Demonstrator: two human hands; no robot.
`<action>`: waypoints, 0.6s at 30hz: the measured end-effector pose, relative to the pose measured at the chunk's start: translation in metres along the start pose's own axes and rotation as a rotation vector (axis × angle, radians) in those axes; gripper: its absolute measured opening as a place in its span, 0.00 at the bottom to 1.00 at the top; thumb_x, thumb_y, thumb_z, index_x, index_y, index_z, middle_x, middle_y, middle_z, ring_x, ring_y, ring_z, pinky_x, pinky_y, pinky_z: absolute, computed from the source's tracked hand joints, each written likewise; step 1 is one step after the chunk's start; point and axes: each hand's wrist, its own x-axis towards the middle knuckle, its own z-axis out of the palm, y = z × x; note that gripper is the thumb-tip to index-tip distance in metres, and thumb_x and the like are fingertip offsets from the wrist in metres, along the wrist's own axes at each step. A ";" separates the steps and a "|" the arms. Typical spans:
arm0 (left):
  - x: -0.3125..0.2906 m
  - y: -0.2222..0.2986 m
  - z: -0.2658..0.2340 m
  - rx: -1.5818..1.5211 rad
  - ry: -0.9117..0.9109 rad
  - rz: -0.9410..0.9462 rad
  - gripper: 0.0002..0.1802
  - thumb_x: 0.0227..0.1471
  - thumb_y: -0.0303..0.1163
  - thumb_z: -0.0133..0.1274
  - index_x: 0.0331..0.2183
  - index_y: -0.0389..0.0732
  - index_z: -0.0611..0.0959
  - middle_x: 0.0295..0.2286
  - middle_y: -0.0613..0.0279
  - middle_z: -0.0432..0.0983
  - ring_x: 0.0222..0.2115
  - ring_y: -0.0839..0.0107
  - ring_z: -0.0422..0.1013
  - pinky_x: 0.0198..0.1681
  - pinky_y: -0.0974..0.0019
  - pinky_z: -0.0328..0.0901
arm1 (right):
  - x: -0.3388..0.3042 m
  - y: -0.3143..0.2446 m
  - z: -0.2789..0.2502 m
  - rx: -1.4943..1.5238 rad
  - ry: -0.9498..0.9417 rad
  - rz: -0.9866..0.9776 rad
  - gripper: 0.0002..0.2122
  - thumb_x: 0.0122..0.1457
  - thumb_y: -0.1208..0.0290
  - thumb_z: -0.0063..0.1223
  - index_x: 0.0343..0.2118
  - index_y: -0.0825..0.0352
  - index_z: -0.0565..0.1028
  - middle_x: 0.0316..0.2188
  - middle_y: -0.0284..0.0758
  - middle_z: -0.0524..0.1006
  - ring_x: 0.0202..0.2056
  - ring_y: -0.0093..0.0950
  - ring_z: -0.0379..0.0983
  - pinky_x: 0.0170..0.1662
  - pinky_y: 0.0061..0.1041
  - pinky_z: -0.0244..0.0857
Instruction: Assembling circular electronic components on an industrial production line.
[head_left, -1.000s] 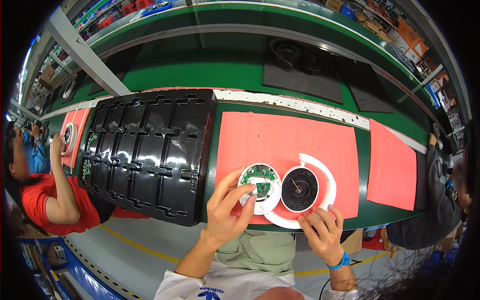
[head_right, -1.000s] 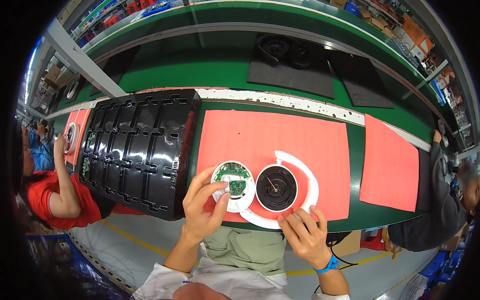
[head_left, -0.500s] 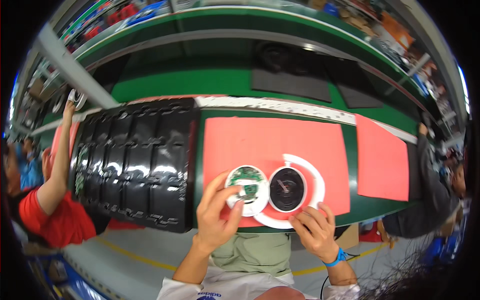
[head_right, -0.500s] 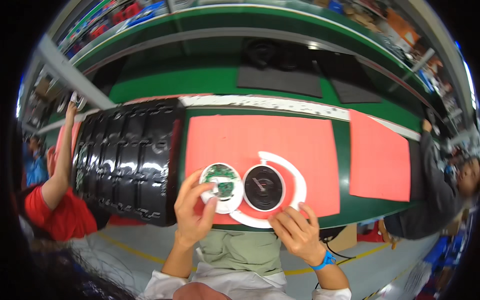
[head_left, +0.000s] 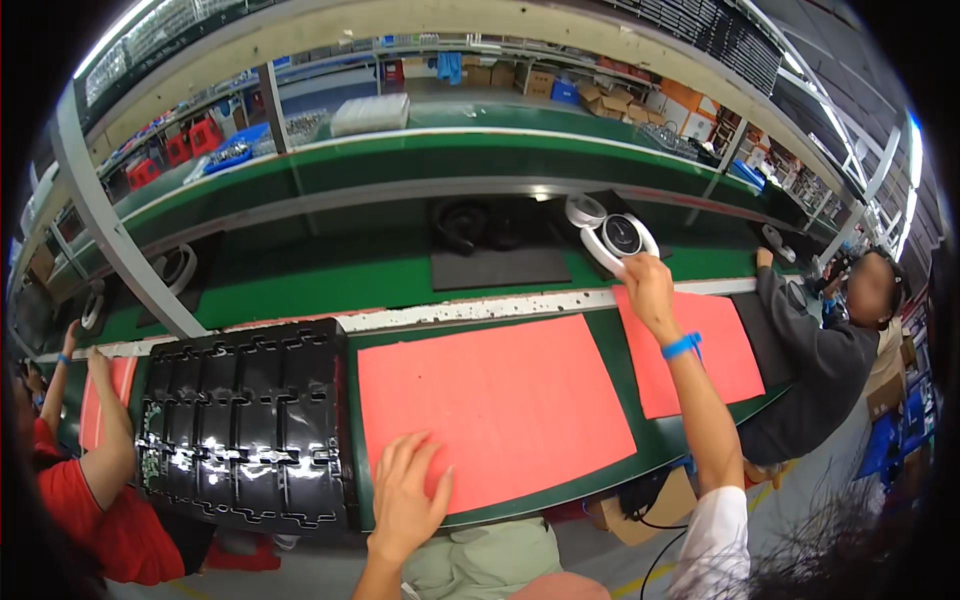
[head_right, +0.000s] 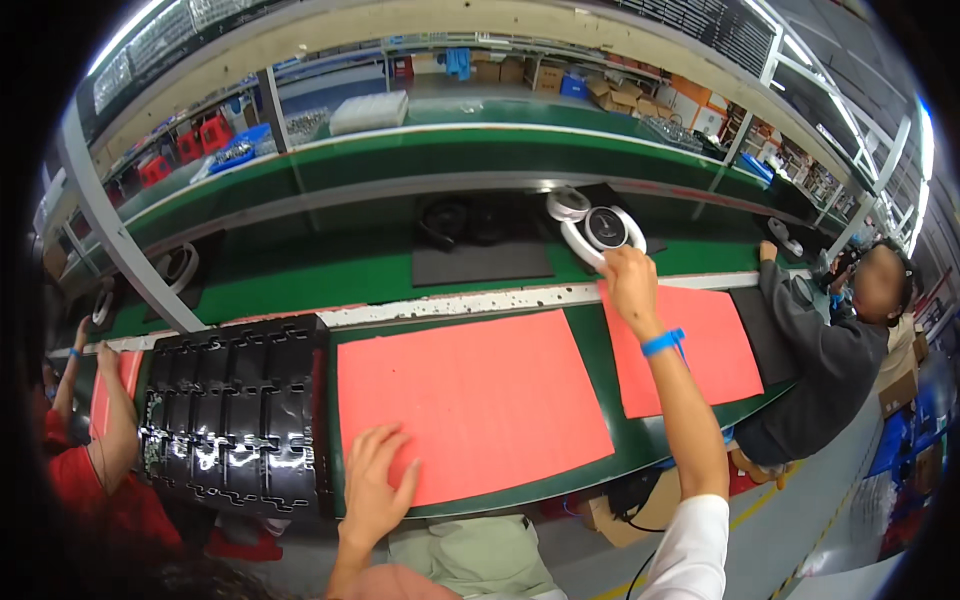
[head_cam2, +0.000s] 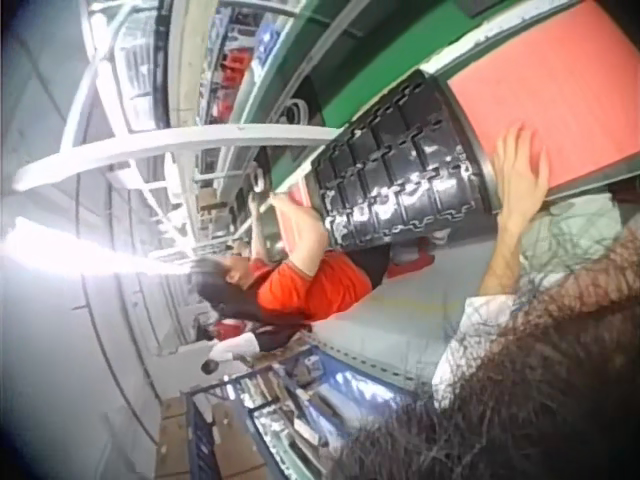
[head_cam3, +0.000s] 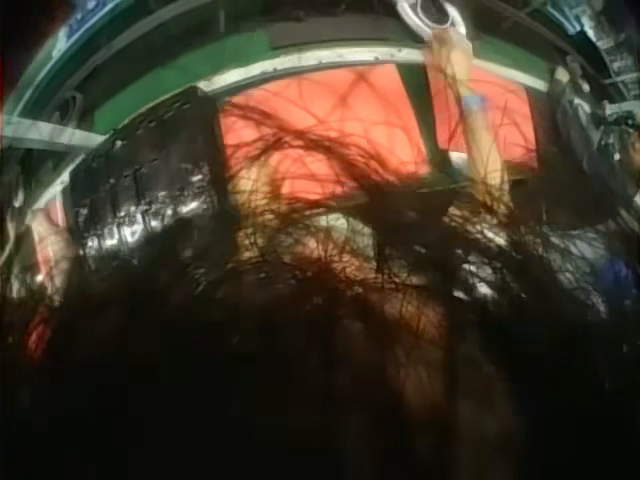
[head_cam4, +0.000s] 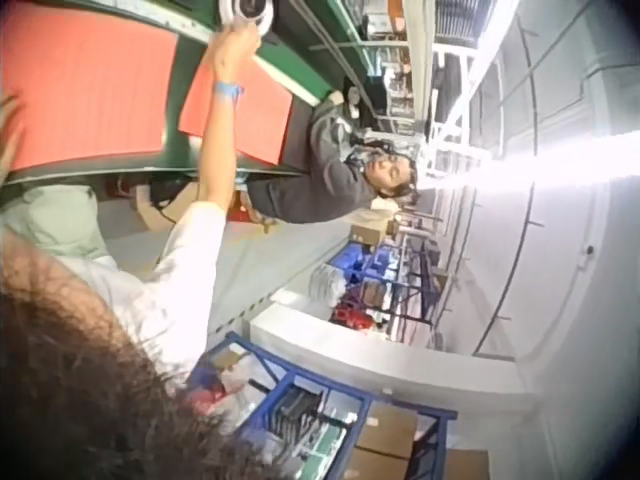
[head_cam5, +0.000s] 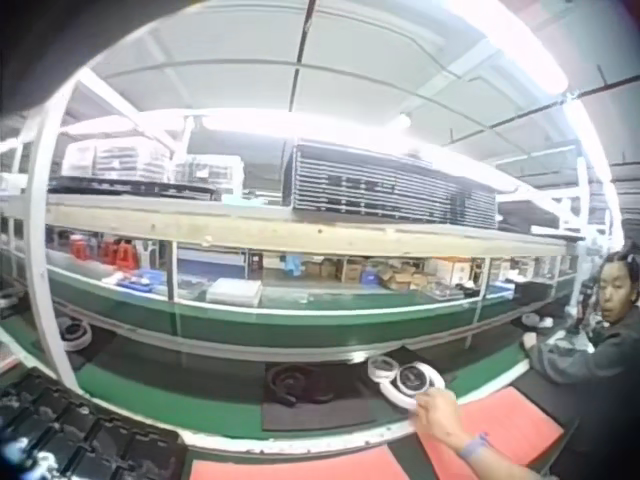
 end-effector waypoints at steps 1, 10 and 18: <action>0.000 0.001 -0.002 0.000 -0.023 -0.009 0.20 0.53 0.30 0.65 0.48 0.34 0.83 0.54 0.48 0.75 0.56 0.46 0.69 0.60 0.49 0.65 | 0.010 0.019 0.018 -0.082 -0.005 0.016 0.05 0.52 0.75 0.67 0.31 0.69 0.83 0.32 0.42 0.81 0.39 0.47 0.78 0.42 0.46 0.69; -0.007 -0.008 0.004 0.049 -0.033 -0.011 0.20 0.54 0.32 0.66 0.48 0.38 0.84 0.54 0.52 0.76 0.57 0.48 0.69 0.60 0.50 0.64 | 0.049 0.000 0.118 -0.220 -0.102 0.072 0.18 0.56 0.72 0.65 0.50 0.66 0.79 0.46 0.43 0.78 0.49 0.47 0.74 0.51 0.44 0.71; -0.006 -0.001 0.002 0.207 -0.080 -0.046 0.26 0.58 0.40 0.62 0.55 0.38 0.80 0.61 0.51 0.69 0.62 0.50 0.64 0.63 0.49 0.60 | 0.119 -0.187 0.186 -0.085 -0.160 -0.233 0.21 0.57 0.54 0.67 0.45 0.66 0.79 0.44 0.40 0.78 0.48 0.41 0.75 0.45 0.41 0.73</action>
